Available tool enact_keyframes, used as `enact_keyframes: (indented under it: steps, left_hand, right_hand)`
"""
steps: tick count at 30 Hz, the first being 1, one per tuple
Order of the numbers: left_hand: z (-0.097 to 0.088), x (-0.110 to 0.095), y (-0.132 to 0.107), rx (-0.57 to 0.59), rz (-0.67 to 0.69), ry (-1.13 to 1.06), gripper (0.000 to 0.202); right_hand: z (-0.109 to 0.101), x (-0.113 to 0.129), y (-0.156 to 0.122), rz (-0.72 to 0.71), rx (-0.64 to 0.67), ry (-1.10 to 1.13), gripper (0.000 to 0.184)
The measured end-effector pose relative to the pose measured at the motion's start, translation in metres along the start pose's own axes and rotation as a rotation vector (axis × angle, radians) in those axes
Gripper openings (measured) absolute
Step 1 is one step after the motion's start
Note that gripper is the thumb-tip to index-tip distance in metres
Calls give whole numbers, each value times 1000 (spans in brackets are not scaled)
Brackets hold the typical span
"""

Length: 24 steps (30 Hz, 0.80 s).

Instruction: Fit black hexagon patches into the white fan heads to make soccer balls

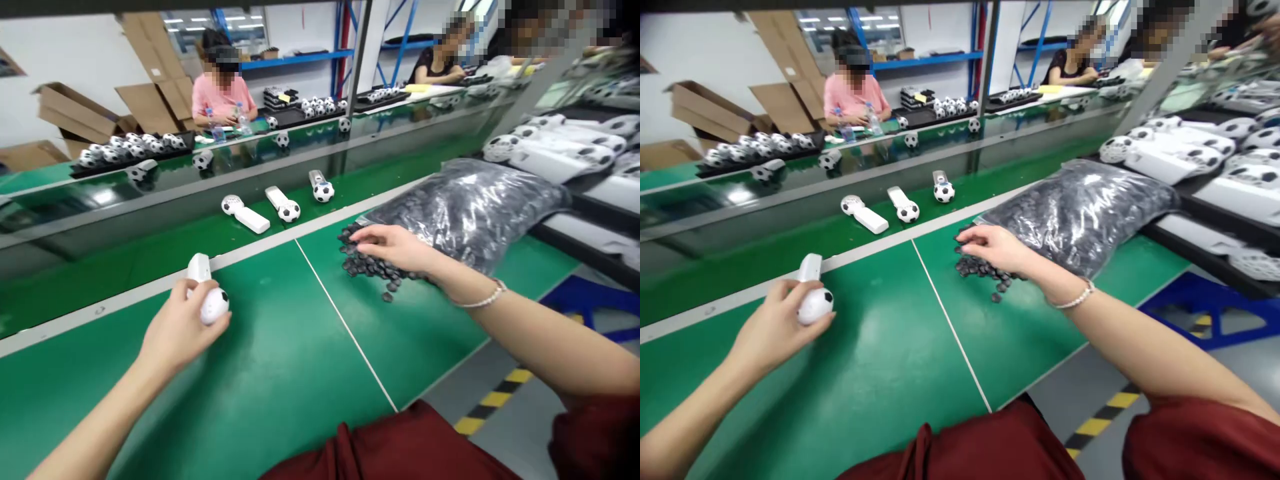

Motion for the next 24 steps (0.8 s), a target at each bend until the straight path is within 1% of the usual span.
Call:
enact_keyframes:
  steps: [1,3,5,6,8,10,12,14,17,19,20,22,24]
  left_hand:
    - [6,-18,-11,49,13,-18,50]
    - [20,-54,-24,161,90,-59,53]
    - [30,-85,-28,262,211,-68,55]
    - [31,-95,-27,286,273,-46,58]
    - [26,-106,-21,281,378,43,62]
    - [19,-112,-13,266,472,120,61]
    - [17,-118,-7,282,537,128,64]
    - [18,-126,-3,283,529,104,68]
    - [23,-140,-1,221,378,26,69]
    - [29,-151,-4,198,281,-87,65]
    - [33,-158,-6,196,266,-148,63]
    - [39,-174,-12,207,279,-250,62]
    - [43,-185,-15,223,291,-310,69]
  right_hand:
    - [-5,-13,-22,50,6,41,27]
    - [-3,-32,-56,124,32,53,26]
    - [5,-39,-78,144,23,-21,23]
    - [10,-38,-85,134,14,-88,21]
    - [23,-31,-93,81,3,-264,19]
    - [38,-21,-96,0,18,-459,18]
    - [51,-14,-98,-79,38,-622,19]
    - [61,-10,-99,-139,56,-742,23]
    - [66,-12,-96,-157,79,-849,27]
    - [61,-14,-93,-136,68,-824,27]
    - [58,-14,-91,-118,52,-770,25]
    - [51,-14,-90,-72,26,-569,17]
    - [54,-11,-90,-47,33,-283,10]
Point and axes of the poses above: each hand's wrist, its own y-axis towards the middle knuckle, its own z-axis out of the palm, x = y × z, the point moved 10 cm from there along y, towards the middle knuckle, and after that the axes turned 11 degrees about x, right-handed, at the moved point
